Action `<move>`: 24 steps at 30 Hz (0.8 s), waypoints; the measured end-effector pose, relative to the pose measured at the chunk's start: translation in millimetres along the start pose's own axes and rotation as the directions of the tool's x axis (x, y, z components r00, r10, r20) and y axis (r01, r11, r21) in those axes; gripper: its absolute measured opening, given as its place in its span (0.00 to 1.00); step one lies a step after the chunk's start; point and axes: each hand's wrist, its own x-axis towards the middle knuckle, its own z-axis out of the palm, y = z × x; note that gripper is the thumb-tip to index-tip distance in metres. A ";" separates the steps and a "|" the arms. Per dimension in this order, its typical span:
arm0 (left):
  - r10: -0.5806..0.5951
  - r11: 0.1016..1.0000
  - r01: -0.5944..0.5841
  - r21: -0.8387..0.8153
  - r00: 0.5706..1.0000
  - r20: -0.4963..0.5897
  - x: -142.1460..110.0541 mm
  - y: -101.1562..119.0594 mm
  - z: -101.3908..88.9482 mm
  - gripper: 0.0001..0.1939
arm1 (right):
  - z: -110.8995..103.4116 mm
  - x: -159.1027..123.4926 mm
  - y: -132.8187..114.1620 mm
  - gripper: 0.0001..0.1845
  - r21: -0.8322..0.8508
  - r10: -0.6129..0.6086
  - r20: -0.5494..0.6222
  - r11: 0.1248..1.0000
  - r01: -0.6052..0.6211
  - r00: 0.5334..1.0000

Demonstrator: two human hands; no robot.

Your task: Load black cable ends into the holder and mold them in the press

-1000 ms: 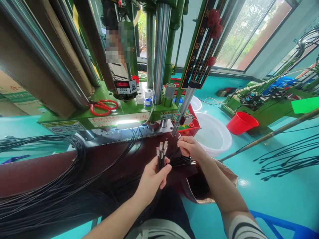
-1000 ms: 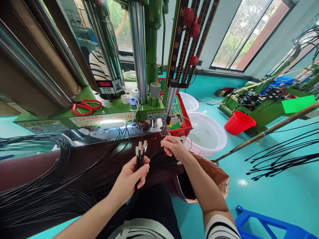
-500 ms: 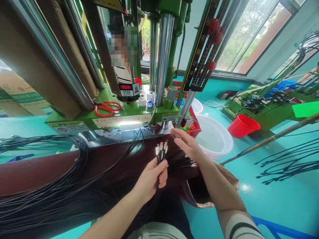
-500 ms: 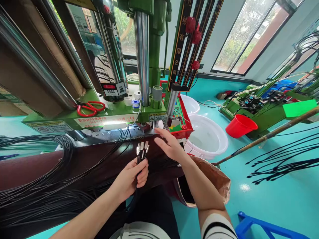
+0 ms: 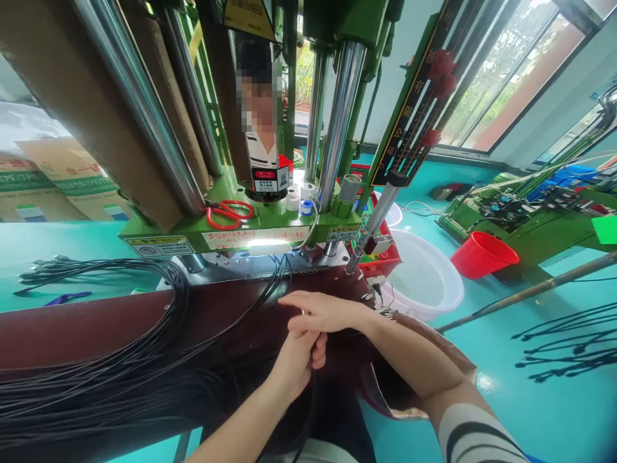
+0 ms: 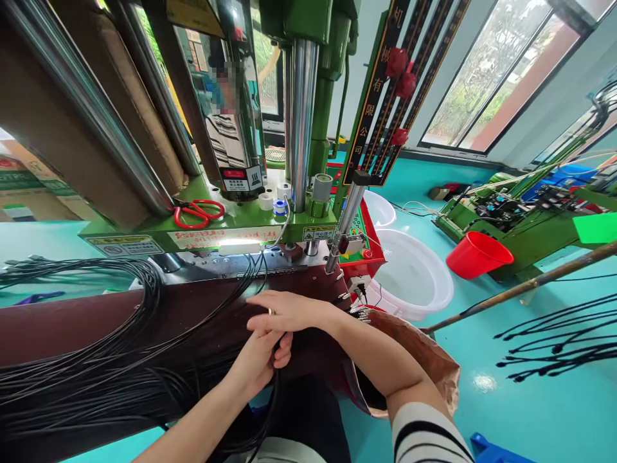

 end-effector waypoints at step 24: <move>0.153 0.854 -0.141 0.501 0.988 0.016 6.8 0.8 -10.2 0.15 | 35.7 -78.0 21.5 0.10 0.736 0.579 -0.189 0.618 -0.276 0.793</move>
